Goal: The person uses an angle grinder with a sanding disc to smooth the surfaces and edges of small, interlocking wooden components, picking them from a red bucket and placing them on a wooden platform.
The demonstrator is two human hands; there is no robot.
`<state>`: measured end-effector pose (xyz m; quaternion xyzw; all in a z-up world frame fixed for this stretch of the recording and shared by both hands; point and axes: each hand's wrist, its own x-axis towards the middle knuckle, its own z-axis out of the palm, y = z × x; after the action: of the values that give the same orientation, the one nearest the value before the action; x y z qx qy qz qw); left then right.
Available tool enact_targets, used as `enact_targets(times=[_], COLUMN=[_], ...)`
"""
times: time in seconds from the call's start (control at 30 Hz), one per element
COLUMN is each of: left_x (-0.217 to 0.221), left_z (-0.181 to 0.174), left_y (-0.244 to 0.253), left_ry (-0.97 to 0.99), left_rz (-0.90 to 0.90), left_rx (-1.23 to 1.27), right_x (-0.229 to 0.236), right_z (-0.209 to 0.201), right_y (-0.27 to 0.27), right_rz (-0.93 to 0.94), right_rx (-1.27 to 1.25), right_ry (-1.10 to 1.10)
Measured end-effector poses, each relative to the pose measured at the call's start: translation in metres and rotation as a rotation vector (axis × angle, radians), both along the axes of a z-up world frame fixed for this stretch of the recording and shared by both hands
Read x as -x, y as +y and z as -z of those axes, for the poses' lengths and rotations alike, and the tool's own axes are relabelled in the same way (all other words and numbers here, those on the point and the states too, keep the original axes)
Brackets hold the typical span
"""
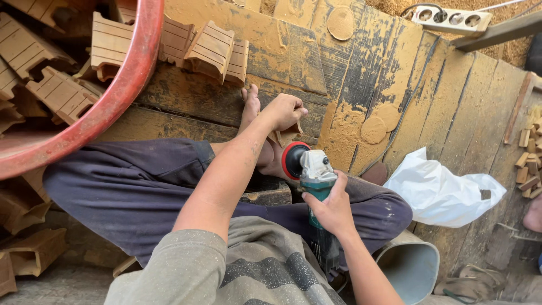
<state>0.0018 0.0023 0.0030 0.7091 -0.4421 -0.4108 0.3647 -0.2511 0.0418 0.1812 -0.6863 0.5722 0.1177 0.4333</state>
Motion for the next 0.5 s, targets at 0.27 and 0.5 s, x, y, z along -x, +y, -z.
enact_targets(times=[0.27, 0.5], left_x=[0.002, -0.001], left_z=[0.01, 0.003], left_y=[-0.007, -0.013], left_ry=[-0.01, -0.025], left_rz=[0.013, 0.034], left_rx=[-0.019, -0.058], right_x=[-0.007, -0.011], right_z=[0.008, 0.015], right_y=[-0.005, -0.005], right_rz=[-0.001, -0.023], right_rx=[0.012, -0.01], right_ry=[-0.047, -0.029])
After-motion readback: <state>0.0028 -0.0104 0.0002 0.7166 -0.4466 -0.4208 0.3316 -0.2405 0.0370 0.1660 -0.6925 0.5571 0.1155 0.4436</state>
